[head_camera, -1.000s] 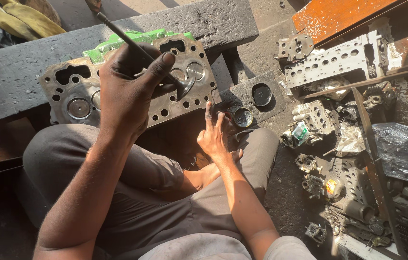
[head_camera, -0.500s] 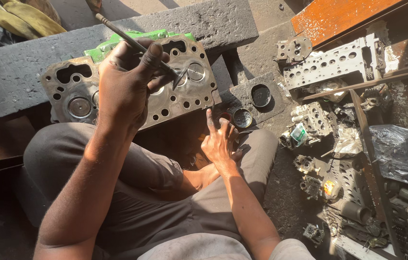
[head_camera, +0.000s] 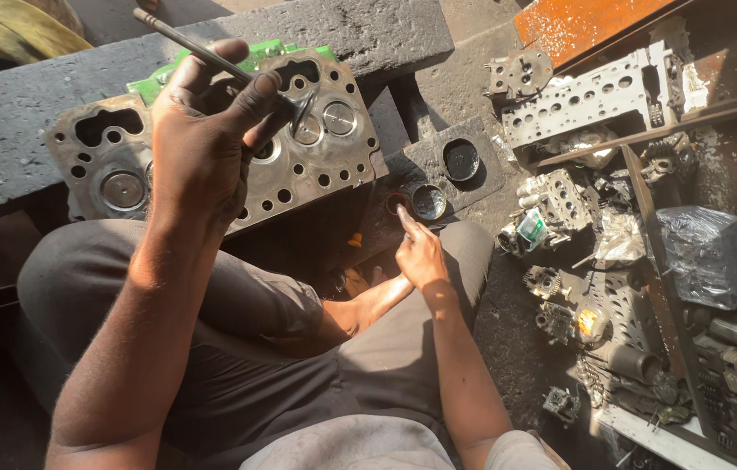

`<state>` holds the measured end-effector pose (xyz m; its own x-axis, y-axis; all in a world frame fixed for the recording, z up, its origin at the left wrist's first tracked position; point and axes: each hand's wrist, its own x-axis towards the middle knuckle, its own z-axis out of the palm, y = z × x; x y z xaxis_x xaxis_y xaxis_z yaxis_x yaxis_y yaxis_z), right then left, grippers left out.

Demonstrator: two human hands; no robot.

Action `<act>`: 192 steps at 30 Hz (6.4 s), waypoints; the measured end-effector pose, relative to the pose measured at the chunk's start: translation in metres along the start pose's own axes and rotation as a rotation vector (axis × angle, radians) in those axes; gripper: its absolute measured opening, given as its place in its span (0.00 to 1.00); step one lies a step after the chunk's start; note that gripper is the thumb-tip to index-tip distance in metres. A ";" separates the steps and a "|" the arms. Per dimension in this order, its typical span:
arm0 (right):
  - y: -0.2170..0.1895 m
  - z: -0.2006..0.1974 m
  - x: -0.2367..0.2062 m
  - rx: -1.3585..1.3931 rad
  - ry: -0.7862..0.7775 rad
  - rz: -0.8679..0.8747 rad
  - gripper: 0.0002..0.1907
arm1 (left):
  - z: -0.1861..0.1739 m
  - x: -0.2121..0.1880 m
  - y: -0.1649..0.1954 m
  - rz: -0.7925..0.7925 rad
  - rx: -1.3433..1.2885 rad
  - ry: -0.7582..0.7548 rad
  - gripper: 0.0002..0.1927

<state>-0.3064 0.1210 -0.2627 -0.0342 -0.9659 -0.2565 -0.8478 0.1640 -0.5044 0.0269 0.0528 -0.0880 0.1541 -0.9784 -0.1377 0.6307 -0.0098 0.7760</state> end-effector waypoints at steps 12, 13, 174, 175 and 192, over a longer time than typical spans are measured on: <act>0.034 0.007 0.037 -0.047 -0.152 0.186 0.29 | 0.010 -0.003 -0.006 0.079 0.135 -0.040 0.21; 0.034 0.007 0.039 -0.041 -0.169 0.211 0.28 | 0.010 -0.002 -0.007 0.090 0.144 -0.048 0.21; -0.094 -0.054 -0.017 0.377 0.154 -0.988 0.47 | 0.044 -0.052 -0.005 0.401 0.698 -0.383 0.08; -0.096 -0.057 -0.016 0.330 0.171 -1.029 0.47 | 0.044 -0.052 -0.005 0.388 0.691 -0.366 0.07; -0.106 -0.054 -0.021 0.426 0.149 -1.009 0.45 | 0.045 -0.054 -0.004 0.393 0.732 -0.304 0.08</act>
<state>-0.2447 0.1132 -0.1596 0.4829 -0.7043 0.5203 -0.2713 -0.6853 -0.6758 -0.0182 0.0968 -0.0563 -0.0171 -0.9503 0.3109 -0.0865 0.3112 0.9464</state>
